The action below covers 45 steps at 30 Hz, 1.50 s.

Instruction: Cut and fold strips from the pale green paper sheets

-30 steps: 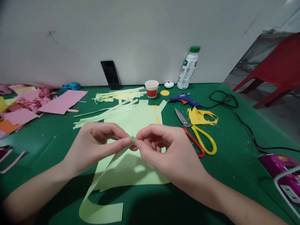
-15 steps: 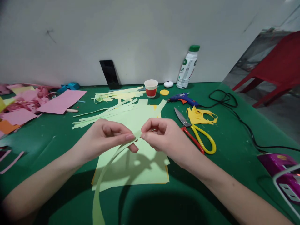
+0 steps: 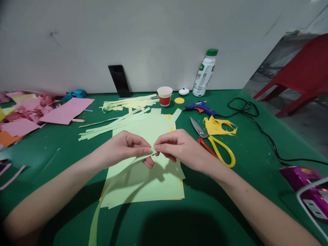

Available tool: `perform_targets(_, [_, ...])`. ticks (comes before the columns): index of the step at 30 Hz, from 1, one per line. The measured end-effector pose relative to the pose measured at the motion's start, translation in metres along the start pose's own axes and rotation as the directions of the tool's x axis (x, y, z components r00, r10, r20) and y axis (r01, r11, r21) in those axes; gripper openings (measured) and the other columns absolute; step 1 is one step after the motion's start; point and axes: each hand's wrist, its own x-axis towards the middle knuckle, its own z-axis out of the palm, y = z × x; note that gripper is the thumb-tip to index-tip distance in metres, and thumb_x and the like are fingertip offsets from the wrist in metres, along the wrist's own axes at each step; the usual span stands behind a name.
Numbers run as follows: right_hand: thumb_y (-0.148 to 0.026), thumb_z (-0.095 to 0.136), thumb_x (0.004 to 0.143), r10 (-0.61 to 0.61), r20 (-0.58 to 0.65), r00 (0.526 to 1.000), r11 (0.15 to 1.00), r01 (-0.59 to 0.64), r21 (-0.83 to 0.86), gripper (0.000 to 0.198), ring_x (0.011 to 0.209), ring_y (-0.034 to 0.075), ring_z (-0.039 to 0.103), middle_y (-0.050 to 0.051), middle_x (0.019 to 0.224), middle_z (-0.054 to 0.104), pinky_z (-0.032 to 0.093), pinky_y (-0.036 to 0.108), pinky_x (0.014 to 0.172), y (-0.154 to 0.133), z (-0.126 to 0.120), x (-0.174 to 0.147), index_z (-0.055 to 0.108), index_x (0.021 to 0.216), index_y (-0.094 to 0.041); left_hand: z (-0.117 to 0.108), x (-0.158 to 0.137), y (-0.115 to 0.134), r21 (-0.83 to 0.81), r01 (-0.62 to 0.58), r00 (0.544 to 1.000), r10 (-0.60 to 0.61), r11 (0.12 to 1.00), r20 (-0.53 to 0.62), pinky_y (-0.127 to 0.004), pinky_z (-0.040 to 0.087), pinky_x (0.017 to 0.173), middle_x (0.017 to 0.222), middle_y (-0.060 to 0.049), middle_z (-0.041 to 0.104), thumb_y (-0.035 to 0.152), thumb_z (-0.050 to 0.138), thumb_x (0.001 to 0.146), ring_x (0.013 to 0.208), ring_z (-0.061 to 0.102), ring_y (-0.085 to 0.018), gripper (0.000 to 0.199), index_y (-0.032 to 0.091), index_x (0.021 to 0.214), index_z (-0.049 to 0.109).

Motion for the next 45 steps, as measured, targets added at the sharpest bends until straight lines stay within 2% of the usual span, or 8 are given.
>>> perform_targets(6, [-0.026,0.042,0.082,-0.002,-0.238,0.971,0.994,-0.024,-0.105,0.026,0.045,0.007,0.036,-0.004,0.05,0.04,0.027,0.022,0.045,0.002,-0.008,0.002,0.051,0.061,-0.016,-0.002,0.005,-0.006,-0.019,0.038,0.999,-0.038,0.999,0.003,-0.024,0.051,0.072,0.071,-0.003,0.071,0.031,0.06,0.075,0.07,0.067,-0.013,0.019,0.012,0.074,0.064])
perform_targets(13, [-0.029,0.048,0.081,-0.094,0.071,0.993,0.968,0.108,-0.225,0.029,0.046,0.006,0.029,-0.006,0.048,0.033,0.021,0.021,0.042,-0.001,0.002,0.004,0.046,0.056,-0.015,-0.002,0.005,-0.007,-0.021,0.04,0.997,-0.038,0.999,0.071,-0.022,0.049,0.068,0.072,-0.004,0.07,0.032,0.059,0.076,0.068,0.065,-0.011,0.02,0.013,0.076,0.064])
perform_targets(18, [-0.031,0.052,0.08,-0.069,0.075,0.995,0.991,0.076,-0.106,0.029,0.043,0.006,0.029,-0.006,0.046,0.035,0.021,0.022,0.041,0.003,-0.008,0.002,0.048,0.055,-0.016,-0.002,0.003,-0.003,0.016,0.047,0.993,-0.048,0.999,0.11,-0.019,0.047,0.059,0.073,-0.004,0.07,0.028,0.053,0.081,0.062,0.062,-0.009,0.02,0.012,0.076,0.064])
perform_targets(27, [-0.028,0.056,0.077,0.003,0.093,0.996,1.0,-0.002,-0.011,0.027,0.043,0.006,0.03,-0.005,0.046,0.036,0.02,0.023,0.041,0.003,-0.017,-0.002,0.05,0.053,-0.016,-0.001,0.003,-0.003,-0.065,0.043,0.982,-0.031,0.997,0.184,-0.021,0.047,0.065,0.071,-0.003,0.07,0.023,0.05,0.083,0.068,0.064,-0.012,0.018,0.013,0.072,0.06])
perform_targets(33, [-0.032,0.058,0.075,-0.061,0.005,0.998,0.995,0.06,0.081,0.033,0.041,0.006,0.029,-0.005,0.046,0.033,0.019,0.024,0.039,0.003,-0.032,-0.007,0.045,0.048,-0.017,-0.002,-0.001,0.0,-0.012,0.017,0.988,-0.015,1.0,0.152,-0.018,0.045,0.059,0.067,-0.002,0.069,0.025,0.052,0.081,0.062,0.062,-0.009,0.018,0.013,0.07,0.061])
perform_targets(38, [-0.037,0.053,0.078,0.009,0.142,0.99,0.992,0.009,-0.126,0.031,0.05,0.009,0.039,-0.002,0.053,0.043,0.03,0.023,0.047,0.003,-0.044,-0.01,0.049,0.054,-0.017,0.0,-0.001,-0.001,0.094,0.052,0.991,-0.063,0.994,0.12,-0.016,0.041,0.053,0.054,0.001,0.064,0.022,0.053,0.078,0.051,0.055,-0.006,0.015,0.013,0.068,0.059])
perform_targets(42, [-0.037,0.049,0.08,0.149,0.332,0.931,0.957,-0.052,-0.284,0.024,0.072,0.014,0.054,0.002,0.079,0.062,0.039,0.022,0.061,-0.002,-0.042,-0.01,0.062,0.082,-0.017,0.002,0.001,-0.007,0.25,0.028,0.993,-0.056,0.968,0.104,-0.015,0.037,0.051,0.055,0.001,0.062,0.02,0.052,0.076,0.053,0.052,-0.006,0.012,0.013,0.071,0.061])
perform_targets(45, [-0.037,0.046,0.082,0.164,0.382,0.909,0.949,-0.039,-0.314,0.028,0.073,0.013,0.056,0.002,0.079,0.064,0.039,0.021,0.06,-0.007,-0.03,-0.007,0.065,0.086,-0.017,0.004,0.0,-0.009,0.35,0.003,0.993,-0.045,0.937,0.113,-0.015,0.031,0.044,0.057,0.002,0.061,0.018,0.049,0.076,0.047,0.045,-0.005,0.015,0.013,0.074,0.063])
